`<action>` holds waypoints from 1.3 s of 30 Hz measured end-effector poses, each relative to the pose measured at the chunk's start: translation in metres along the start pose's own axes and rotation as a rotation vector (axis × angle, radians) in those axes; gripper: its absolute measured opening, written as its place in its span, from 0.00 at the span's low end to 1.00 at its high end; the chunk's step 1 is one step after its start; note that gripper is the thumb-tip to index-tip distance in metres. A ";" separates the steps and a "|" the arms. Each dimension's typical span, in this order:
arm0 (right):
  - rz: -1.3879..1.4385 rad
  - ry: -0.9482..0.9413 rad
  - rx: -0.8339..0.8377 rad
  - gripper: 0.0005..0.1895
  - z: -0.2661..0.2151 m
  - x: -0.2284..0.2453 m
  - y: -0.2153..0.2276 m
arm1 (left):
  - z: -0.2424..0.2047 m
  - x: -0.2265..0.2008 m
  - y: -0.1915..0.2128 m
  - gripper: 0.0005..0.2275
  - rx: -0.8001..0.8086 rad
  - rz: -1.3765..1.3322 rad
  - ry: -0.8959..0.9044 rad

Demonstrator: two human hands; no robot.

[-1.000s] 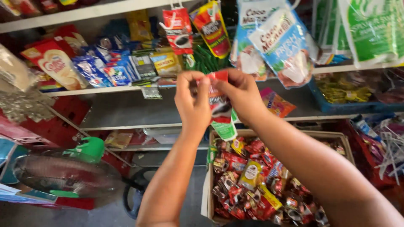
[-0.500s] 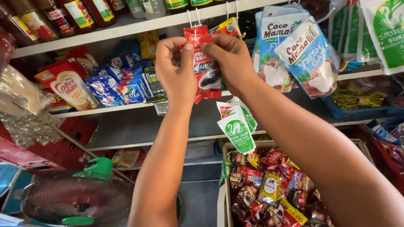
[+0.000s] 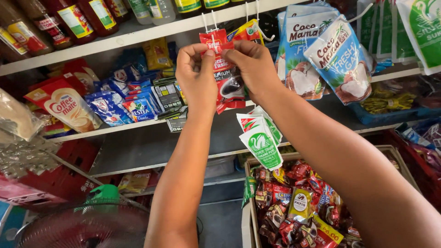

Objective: Picking various coffee and condiment sachets from a box and hanging them on display hooks on a grocery store shelf.

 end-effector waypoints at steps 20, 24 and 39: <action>-0.825 0.338 -0.024 0.29 -0.021 -0.019 -0.006 | -0.023 0.056 0.009 0.13 -0.041 0.438 -0.204; -0.902 0.393 -0.013 0.34 -0.008 -0.033 0.000 | -0.007 0.075 0.009 0.13 -0.068 0.468 -0.077; -0.916 0.220 0.112 0.34 -0.108 -0.024 0.036 | -0.117 0.089 0.021 0.26 -0.228 0.468 -0.004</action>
Point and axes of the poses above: each hand's wrist, its own z-axis towards the middle knuckle, its own y-axis out of the back of the hand, x = y × z, the point moved 7 cm from there along z, towards the middle knuckle, and after that the axes turned 4 degrees about x, right-handed, at the moved point
